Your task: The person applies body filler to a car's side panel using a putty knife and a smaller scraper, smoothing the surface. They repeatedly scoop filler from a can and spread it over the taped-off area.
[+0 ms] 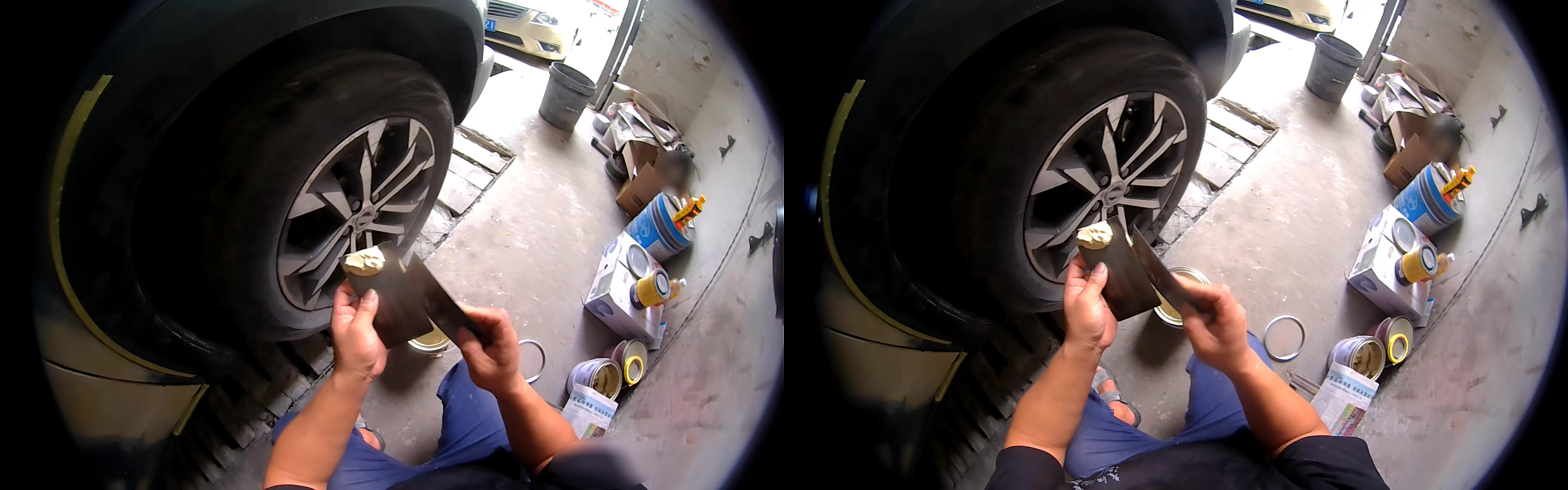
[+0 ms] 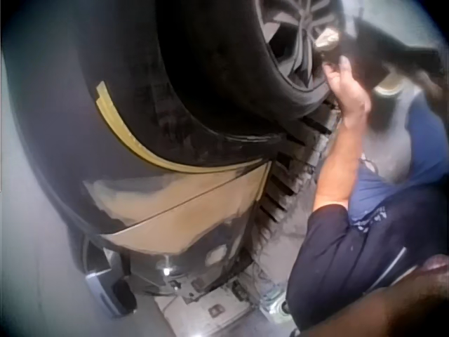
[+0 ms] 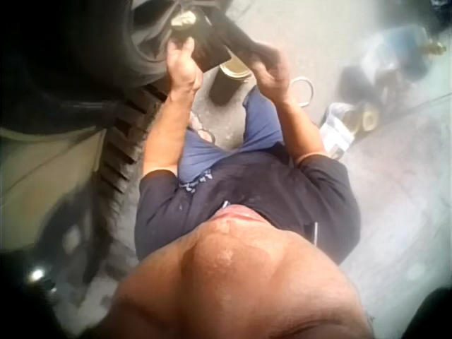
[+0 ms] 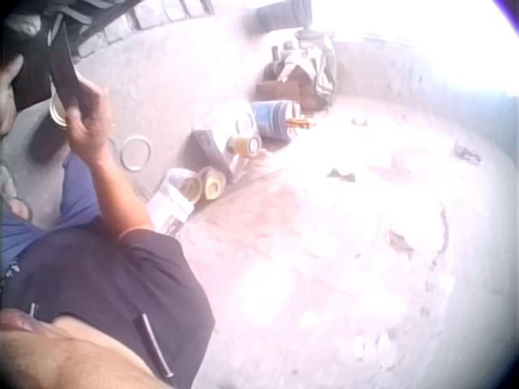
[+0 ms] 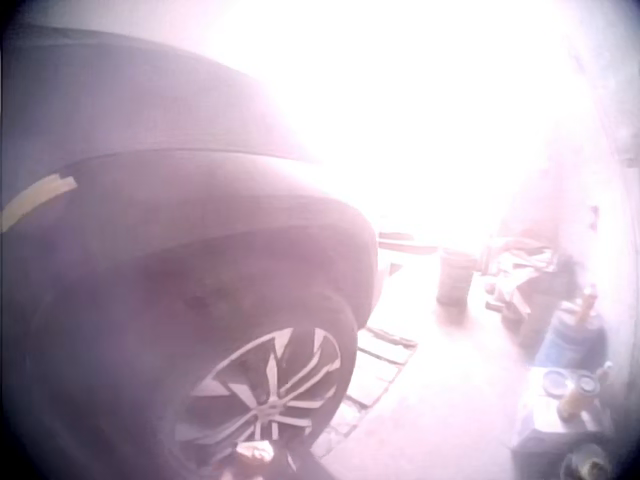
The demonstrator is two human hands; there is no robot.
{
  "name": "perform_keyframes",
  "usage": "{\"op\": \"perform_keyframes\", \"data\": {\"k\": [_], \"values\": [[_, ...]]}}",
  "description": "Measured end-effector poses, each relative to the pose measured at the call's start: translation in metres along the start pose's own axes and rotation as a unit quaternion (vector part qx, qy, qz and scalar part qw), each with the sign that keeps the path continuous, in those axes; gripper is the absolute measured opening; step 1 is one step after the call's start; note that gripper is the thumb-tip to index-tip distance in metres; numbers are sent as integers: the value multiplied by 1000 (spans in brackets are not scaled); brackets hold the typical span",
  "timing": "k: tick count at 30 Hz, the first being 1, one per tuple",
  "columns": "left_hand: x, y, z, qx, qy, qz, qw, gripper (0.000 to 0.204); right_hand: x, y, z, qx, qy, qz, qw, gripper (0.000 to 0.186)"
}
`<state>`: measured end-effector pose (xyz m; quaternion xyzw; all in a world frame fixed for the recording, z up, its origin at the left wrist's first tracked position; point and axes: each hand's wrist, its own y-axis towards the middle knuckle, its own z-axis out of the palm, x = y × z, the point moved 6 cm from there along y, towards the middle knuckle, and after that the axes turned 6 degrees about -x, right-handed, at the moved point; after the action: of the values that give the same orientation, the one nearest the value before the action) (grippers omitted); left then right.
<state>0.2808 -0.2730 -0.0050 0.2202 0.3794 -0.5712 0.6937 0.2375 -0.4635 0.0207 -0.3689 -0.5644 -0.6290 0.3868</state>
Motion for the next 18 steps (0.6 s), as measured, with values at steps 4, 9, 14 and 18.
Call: {"op": "perform_keyframes", "data": {"k": [4, 9, 14, 18], "values": [[-4, 0, 1, 16, -1, 6, 1000, 26, 0, -2, 5, 52, -44, -53, 996, 29], [-4, -3, 1, 5, 22, 39, 999, 28, 3, -1, 14, 30, -37, -58, 997, 36], [-17, 3, 5, 38, 39, 71, 996, 28, -31, -15, -3, 51, -176, 3, 983, 46], [-10, 6, -3, 35, -13, -38, 999, 27, -72, -6, -41, -113, 269, 245, 925, 47]]}}
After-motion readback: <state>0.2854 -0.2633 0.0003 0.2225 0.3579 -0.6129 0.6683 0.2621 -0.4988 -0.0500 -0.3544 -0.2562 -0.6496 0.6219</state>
